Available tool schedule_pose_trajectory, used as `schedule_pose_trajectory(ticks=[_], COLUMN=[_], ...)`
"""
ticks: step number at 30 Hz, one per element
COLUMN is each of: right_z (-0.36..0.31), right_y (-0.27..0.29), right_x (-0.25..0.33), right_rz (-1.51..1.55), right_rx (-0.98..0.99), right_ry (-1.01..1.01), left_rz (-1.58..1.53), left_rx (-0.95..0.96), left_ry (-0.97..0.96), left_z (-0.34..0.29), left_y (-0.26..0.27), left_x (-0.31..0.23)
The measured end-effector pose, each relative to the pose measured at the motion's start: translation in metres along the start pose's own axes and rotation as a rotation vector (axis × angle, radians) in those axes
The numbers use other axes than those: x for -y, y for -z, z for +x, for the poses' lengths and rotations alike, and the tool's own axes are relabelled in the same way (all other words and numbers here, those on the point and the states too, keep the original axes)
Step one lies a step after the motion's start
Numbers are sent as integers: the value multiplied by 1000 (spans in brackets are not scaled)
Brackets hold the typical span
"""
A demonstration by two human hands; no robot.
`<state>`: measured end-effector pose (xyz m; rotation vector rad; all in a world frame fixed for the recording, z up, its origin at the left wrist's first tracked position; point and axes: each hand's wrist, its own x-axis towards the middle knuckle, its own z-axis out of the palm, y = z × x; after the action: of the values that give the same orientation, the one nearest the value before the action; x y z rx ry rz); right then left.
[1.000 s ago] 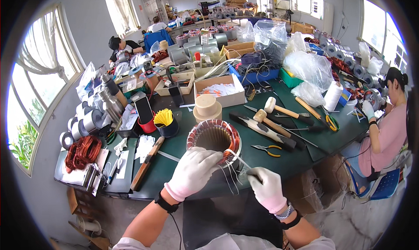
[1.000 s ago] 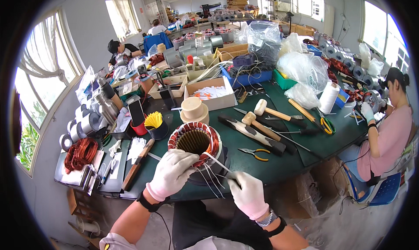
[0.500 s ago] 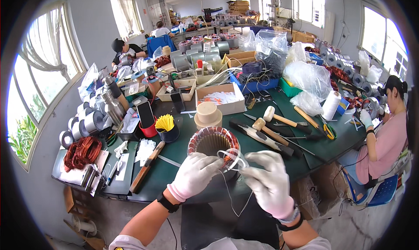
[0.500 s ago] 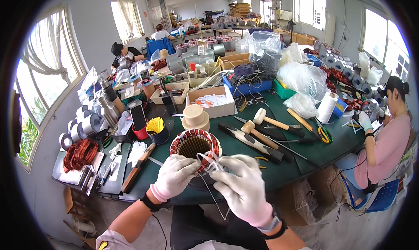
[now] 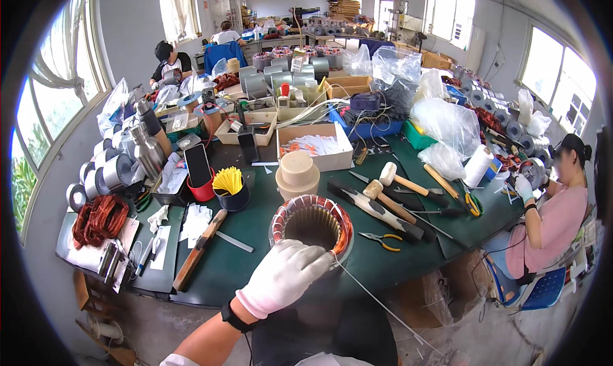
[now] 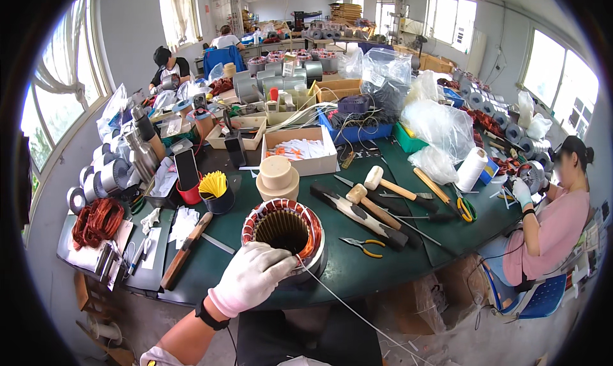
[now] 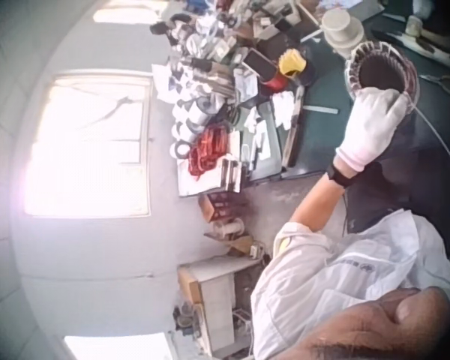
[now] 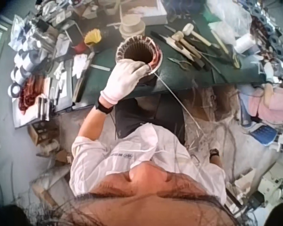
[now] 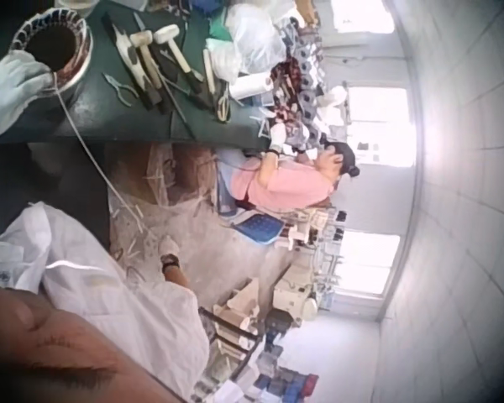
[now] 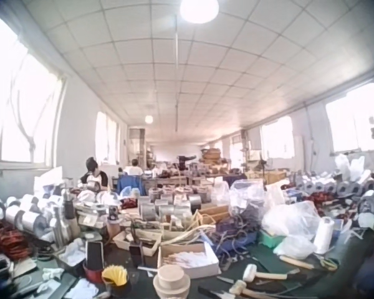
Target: Lacing and securing the copper windings of an electric motor stator using a needle and cord.
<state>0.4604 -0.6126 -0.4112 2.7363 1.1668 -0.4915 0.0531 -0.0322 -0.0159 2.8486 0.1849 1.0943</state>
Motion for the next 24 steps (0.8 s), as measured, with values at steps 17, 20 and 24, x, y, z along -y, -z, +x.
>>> schedule_pose_trajectory(ticks=[17, 20, 24], right_z=[26, 39, 64], right_y=[417, 443, 464], right_x=[415, 425, 474], right_rz=[1057, 1016, 1413], right_rx=[617, -119, -43], right_ry=[646, 1058, 1180], left_rz=[-13, 131, -21], left_rx=[84, 27, -79], left_ry=[114, 143, 148], left_z=[14, 17, 7], left_y=[-16, -25, -26], left_x=[-5, -14, -14])
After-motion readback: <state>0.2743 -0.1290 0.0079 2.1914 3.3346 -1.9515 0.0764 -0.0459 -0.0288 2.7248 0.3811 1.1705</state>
